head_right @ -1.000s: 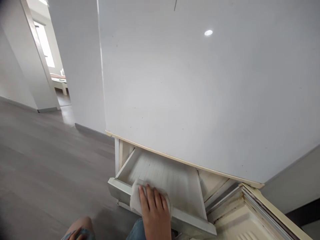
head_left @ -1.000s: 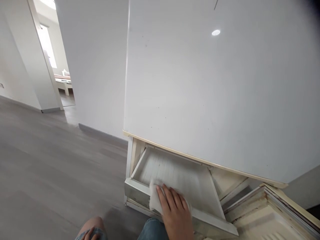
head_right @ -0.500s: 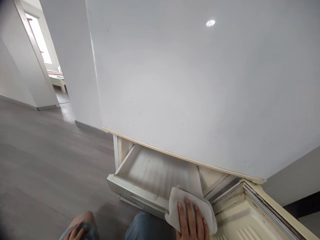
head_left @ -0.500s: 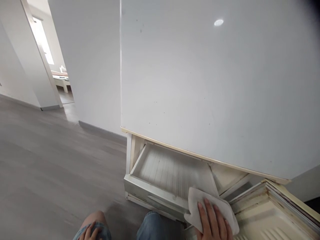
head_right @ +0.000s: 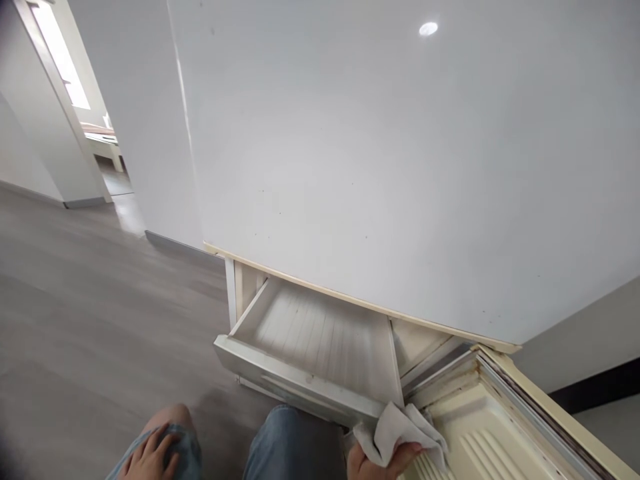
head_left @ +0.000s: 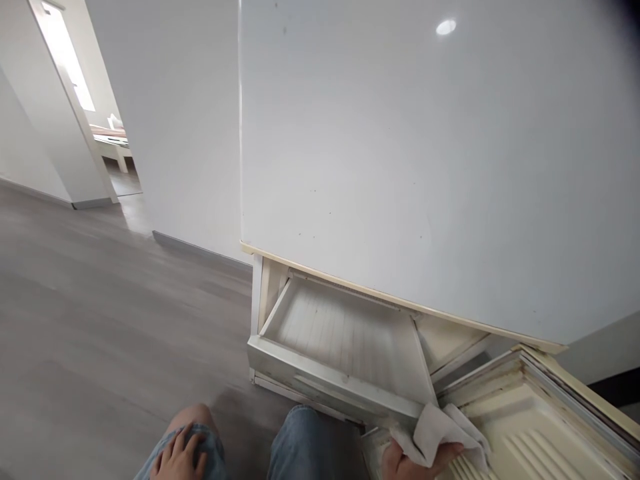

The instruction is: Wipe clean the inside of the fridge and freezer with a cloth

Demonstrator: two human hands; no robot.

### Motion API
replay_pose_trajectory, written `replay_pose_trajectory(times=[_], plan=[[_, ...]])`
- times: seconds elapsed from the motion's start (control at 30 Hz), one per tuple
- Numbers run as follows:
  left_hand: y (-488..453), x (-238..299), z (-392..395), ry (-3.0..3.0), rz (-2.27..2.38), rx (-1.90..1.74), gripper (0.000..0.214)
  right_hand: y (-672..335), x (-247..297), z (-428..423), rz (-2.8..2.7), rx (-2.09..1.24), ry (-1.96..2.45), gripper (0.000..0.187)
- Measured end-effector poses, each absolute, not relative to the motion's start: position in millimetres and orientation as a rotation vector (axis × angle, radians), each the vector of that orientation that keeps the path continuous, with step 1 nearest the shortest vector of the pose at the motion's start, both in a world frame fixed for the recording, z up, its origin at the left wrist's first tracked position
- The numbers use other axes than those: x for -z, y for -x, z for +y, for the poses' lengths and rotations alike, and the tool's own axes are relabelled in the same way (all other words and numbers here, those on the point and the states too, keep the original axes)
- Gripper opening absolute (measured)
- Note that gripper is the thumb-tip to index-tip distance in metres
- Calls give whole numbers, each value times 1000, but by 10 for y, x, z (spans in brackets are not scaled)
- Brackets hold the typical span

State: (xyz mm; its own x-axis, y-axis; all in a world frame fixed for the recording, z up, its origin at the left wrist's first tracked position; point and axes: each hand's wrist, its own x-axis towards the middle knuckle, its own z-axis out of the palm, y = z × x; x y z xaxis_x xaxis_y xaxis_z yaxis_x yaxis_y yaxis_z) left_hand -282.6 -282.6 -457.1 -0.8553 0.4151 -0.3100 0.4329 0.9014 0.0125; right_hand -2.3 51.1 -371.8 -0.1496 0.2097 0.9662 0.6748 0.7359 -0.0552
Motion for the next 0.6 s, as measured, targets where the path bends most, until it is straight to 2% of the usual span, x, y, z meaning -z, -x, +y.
replay_pose_trajectory(times=[0.37,0.6], plan=[[2819,4598,-2829,-643,2778,55,46,214,4204,225,-1851,425,685,72],[2817,4611,-2828,-647,2805,44,45,420,3993,112,-1882,578,605,69]])
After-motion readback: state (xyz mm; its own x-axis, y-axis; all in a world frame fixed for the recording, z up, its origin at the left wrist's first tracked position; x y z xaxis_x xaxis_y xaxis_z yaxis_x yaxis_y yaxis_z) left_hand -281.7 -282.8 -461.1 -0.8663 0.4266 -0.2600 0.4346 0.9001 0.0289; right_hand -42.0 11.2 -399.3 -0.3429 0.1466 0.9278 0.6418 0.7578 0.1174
